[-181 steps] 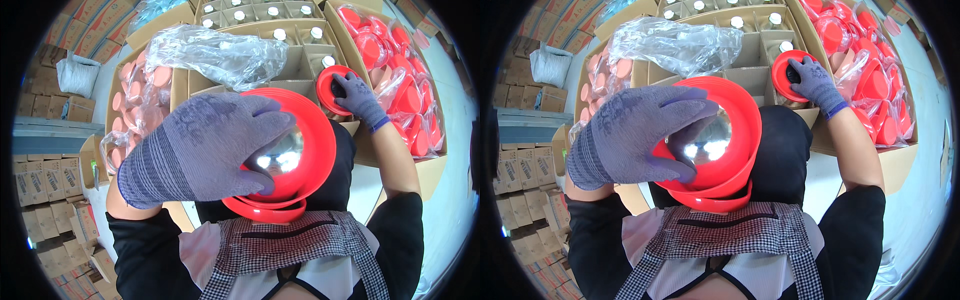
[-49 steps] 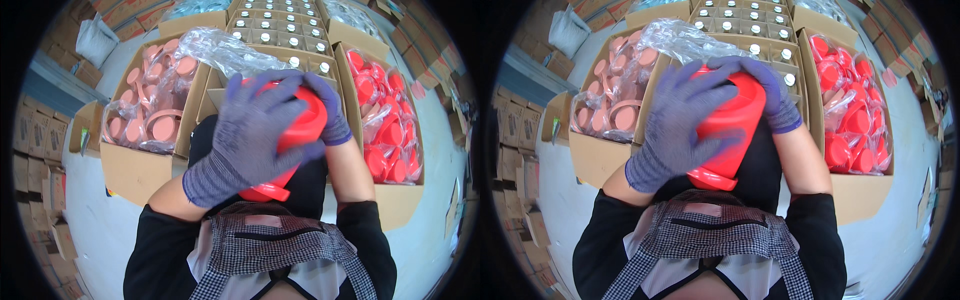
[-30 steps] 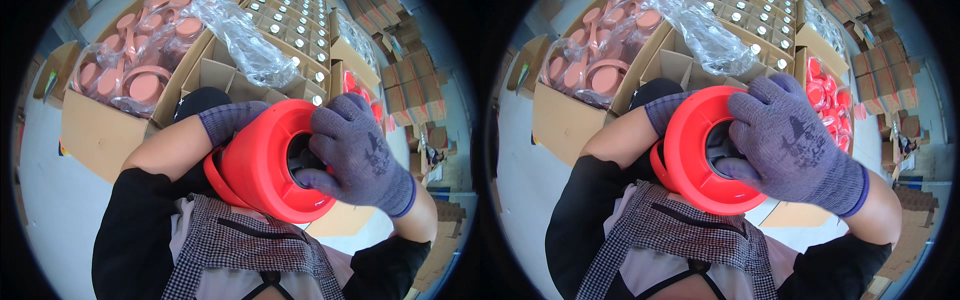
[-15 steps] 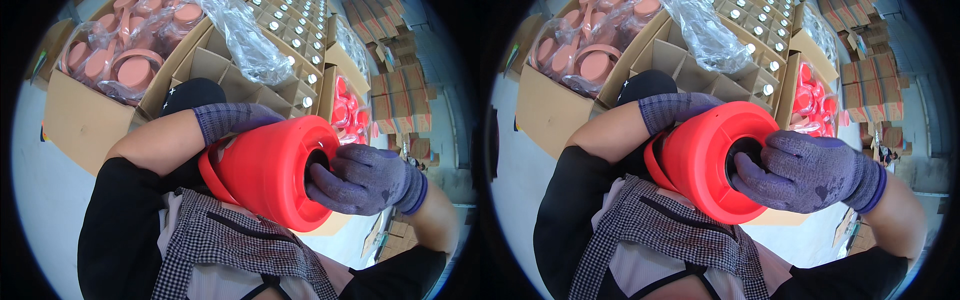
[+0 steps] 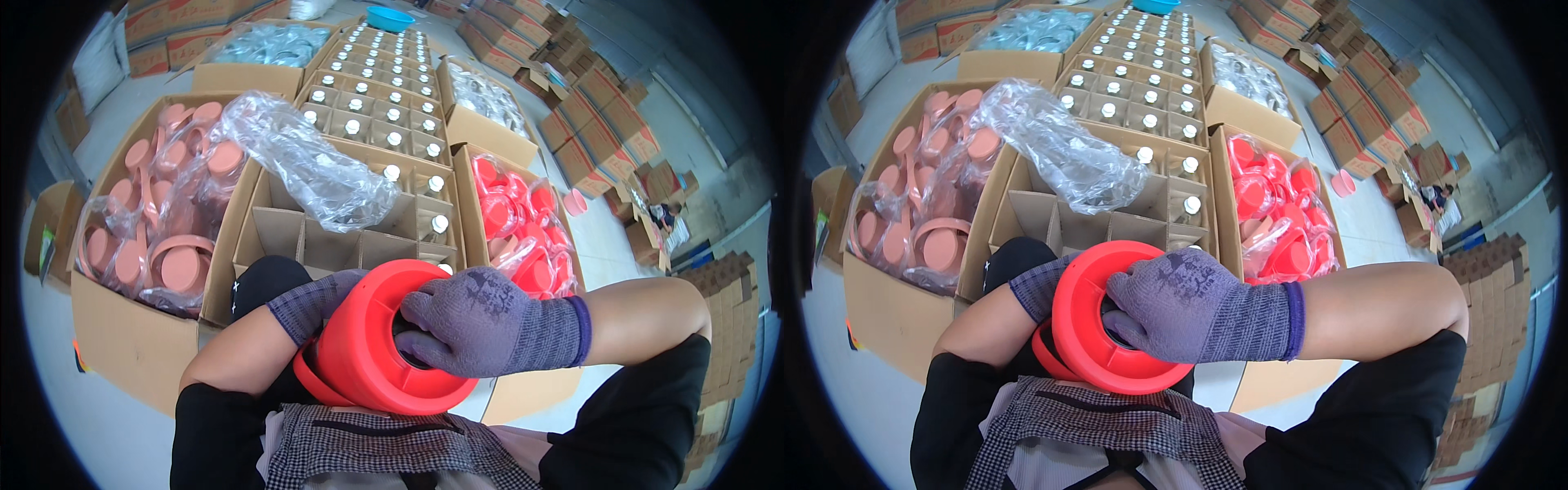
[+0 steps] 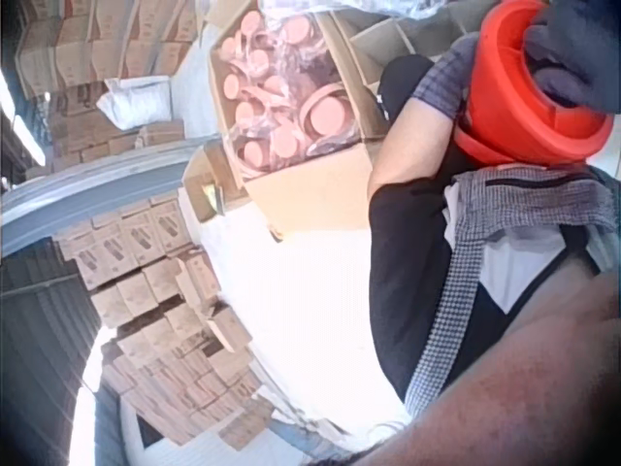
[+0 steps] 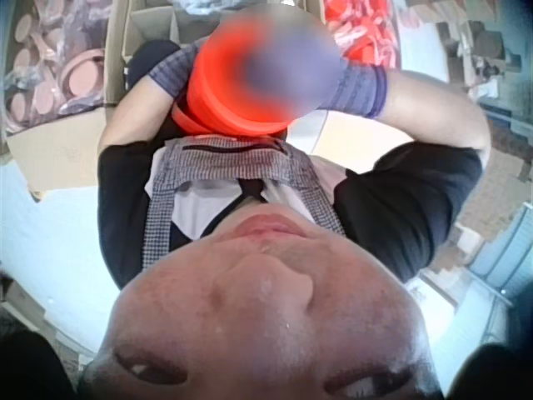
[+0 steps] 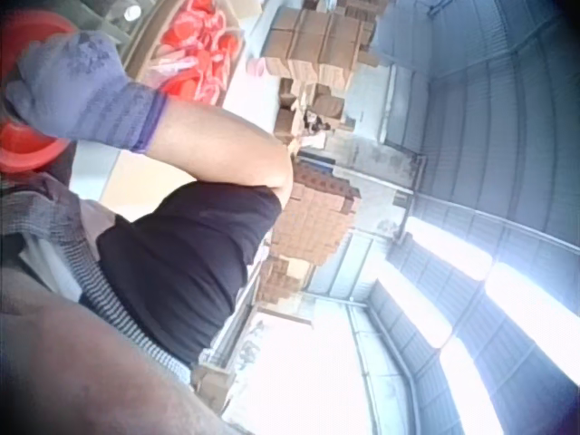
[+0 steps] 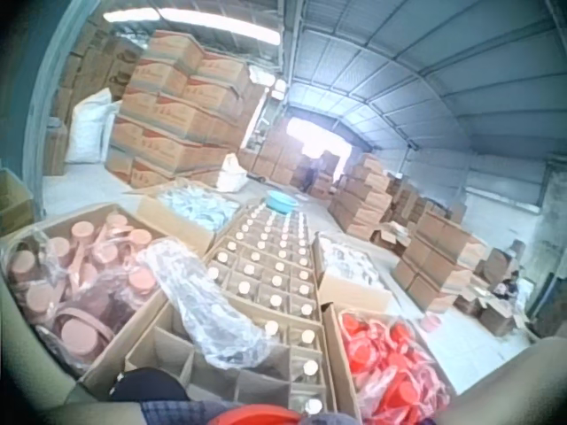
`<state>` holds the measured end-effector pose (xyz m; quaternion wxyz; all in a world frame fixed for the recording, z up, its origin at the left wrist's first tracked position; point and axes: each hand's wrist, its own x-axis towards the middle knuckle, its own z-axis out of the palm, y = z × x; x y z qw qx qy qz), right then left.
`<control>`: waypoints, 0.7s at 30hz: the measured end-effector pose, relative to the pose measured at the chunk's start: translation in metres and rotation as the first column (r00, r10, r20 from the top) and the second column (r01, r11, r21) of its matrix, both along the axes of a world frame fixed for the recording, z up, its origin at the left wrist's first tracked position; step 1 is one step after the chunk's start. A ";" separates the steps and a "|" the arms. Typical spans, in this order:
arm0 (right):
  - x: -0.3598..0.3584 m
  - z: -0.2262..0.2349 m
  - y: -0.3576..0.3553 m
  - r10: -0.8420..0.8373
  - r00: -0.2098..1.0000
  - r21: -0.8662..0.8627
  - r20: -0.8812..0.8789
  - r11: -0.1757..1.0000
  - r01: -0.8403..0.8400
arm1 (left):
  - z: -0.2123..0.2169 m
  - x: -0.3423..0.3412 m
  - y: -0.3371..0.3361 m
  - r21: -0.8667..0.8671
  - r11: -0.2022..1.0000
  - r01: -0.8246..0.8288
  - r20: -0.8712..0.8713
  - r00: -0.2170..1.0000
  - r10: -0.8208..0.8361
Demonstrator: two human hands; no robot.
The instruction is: The person assembles red and pink plastic pitchers by inserting a metal bowl into the body, securing a lid, and placing the completed unit into a plastic bag. The person repeats this process for multiple pitchers of both colors.
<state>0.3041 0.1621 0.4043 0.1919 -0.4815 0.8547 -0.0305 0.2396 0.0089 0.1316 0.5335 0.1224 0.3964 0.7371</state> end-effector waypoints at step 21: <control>-0.086 -0.014 -0.030 0.889 -0.254 0.158 -0.380 -0.208 -0.965 | -0.024 -0.005 0.018 0.111 0.994 -0.014 -0.049 0.999 0.020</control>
